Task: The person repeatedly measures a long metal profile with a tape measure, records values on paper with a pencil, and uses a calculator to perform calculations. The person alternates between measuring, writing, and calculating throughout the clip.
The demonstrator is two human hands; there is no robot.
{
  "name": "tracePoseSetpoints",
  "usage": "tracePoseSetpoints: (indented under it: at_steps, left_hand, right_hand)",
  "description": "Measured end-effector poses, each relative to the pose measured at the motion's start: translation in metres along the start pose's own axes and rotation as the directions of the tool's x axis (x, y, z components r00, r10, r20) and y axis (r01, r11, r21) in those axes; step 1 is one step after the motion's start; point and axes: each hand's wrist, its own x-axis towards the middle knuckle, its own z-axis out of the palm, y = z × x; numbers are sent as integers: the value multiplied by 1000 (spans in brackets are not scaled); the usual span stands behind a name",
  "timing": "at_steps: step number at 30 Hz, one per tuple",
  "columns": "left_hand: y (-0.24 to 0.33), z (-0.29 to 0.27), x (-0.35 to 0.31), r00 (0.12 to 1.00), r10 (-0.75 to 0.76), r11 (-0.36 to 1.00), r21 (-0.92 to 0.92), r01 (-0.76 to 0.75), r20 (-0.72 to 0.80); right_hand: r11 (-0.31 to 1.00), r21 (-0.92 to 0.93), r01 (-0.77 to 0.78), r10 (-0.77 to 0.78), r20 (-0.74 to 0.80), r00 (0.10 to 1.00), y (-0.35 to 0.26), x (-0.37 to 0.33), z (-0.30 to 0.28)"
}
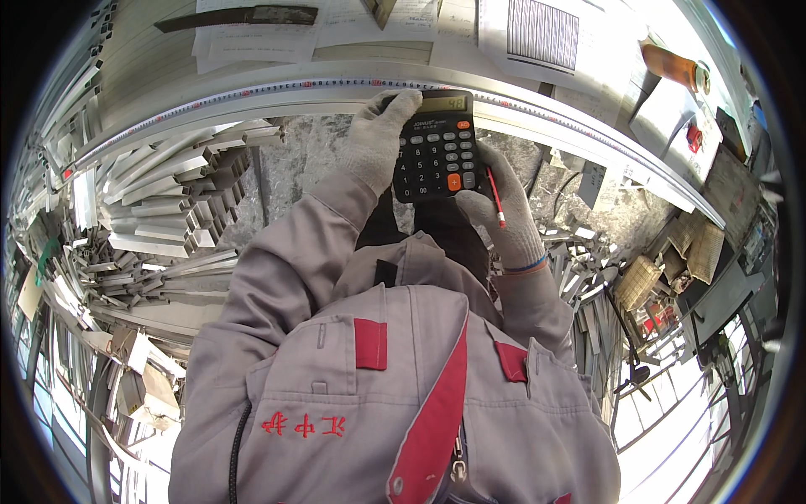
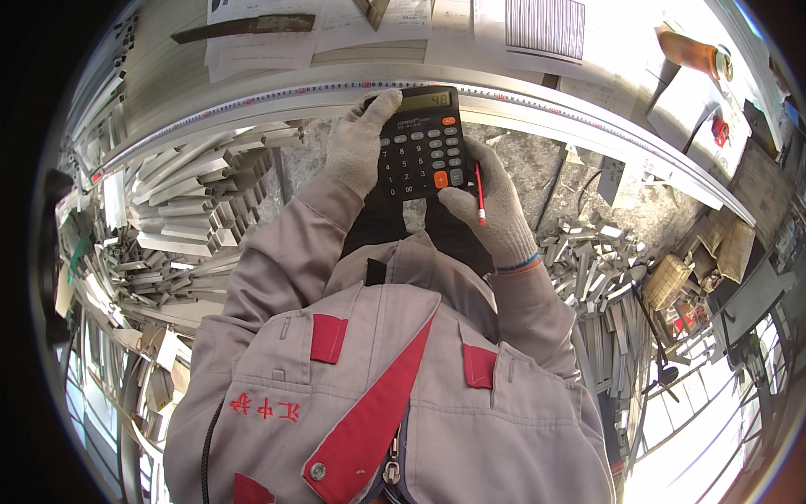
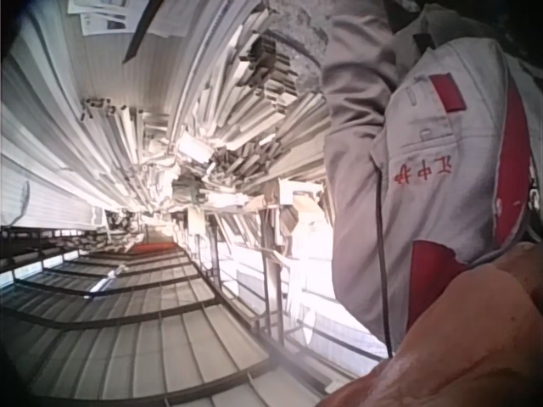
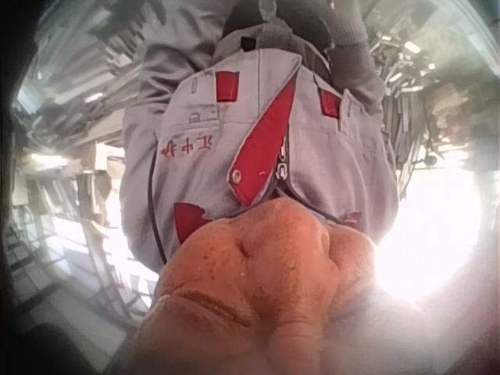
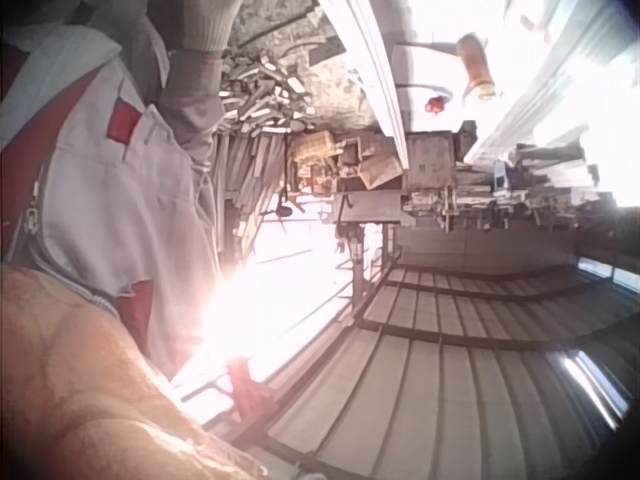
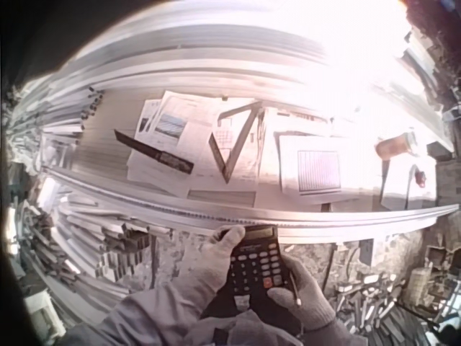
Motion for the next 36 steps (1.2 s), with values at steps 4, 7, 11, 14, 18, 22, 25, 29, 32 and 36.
tracePoseSetpoints:
  at_steps: [4, 7, 11, 14, 18, 22, 25, 29, 32, 36]
  left_hand:
    - [3, -5, 2, 998, -31, 999, -9, 31, 50]
    - [3, -5, 2, 996, -37, 999, 14, 36, 83]
    - [5, -1, -4, 990, -89, 995, 44, 85, 112]
    - [9, 2, -6, 980, -139, 990, 27, 136, 140]
    - [7, 10, -7, 974, -164, 986, 46, 159, 157]
    - [-2, 21, -8, 973, -192, 981, 53, 187, 128]
    - [-15, 33, -12, 981, -186, 979, 95, 180, 57]
    - [-34, 51, -18, 983, -163, 986, 39, 160, 81]
    - [-50, 64, -21, 986, -145, 987, 87, 137, 86]
    - [-71, 77, -25, 987, -136, 990, 47, 132, 83]
  right_hand:
    - [999, 54, 7, -6, -21, 1000, 3, -9, -9]
    - [994, 91, -55, 62, -81, 995, 7, -16, -4]
    - [993, 60, -97, 105, -137, 985, 8, -23, -3]
    - [974, 189, -122, 149, -135, 980, 7, -29, -9]
    - [976, 193, -101, 120, -88, 989, 7, -26, -28]
    - [981, 128, -144, 154, -71, 985, 9, -22, -49]
    - [991, 83, -105, 108, -30, 994, 13, -19, -69]
    - [994, 7, -111, 111, 33, 993, 13, -20, -105]
    - [995, 6, -101, 101, 20, 995, 12, -19, -133]
    - [1000, -3, -6, 6, -29, 1000, 3, -9, -176]
